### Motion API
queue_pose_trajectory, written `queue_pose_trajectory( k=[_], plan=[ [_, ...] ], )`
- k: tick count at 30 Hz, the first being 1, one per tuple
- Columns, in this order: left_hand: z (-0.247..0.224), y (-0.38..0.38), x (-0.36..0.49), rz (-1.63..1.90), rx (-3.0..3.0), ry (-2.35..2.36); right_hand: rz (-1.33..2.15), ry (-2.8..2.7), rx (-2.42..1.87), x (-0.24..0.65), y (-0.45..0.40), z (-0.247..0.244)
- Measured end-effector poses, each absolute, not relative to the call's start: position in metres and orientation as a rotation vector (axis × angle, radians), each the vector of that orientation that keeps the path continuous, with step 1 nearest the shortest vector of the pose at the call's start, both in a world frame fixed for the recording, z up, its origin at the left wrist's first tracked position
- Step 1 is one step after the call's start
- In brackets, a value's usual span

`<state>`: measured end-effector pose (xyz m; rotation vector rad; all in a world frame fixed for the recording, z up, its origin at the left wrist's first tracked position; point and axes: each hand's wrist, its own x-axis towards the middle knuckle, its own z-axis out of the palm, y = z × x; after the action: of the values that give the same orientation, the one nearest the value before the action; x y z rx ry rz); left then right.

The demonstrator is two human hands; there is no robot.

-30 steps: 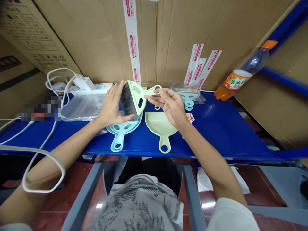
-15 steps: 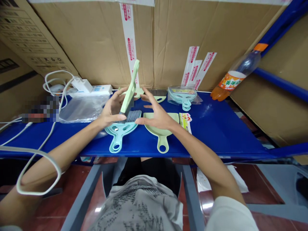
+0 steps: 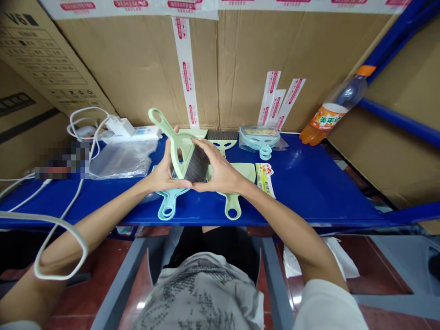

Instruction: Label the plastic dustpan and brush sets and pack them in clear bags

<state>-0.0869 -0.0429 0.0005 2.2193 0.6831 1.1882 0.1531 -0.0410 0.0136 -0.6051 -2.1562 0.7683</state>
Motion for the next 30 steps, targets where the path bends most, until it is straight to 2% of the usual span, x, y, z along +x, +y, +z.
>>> queue_pose_trajectory(
  k=[12,15,19,24,27,30],
  plan=[
    [0.012,-0.038,-0.096,1.440,2.280,0.528,0.572,-2.338,-0.655,0.179,-0.030,0.025],
    [0.021,-0.040,-0.099,1.513,2.176,0.499,0.736,-2.369,-0.680,0.197,-0.021,0.036],
    [0.036,-0.059,-0.097,1.646,2.135,0.624,1.163,-2.360,-0.669,0.223,-0.005,0.046],
    [0.039,-0.111,-0.076,1.682,2.514,0.684,1.595,-2.136,-0.667,0.248,0.011,0.042],
    [0.028,-0.140,-0.053,1.667,2.806,0.621,1.647,-2.104,-0.741,0.254,0.015,0.043],
    [0.014,-0.157,-0.025,1.657,3.157,0.575,1.552,-2.120,-0.787,0.256,0.015,0.048]
  ],
)
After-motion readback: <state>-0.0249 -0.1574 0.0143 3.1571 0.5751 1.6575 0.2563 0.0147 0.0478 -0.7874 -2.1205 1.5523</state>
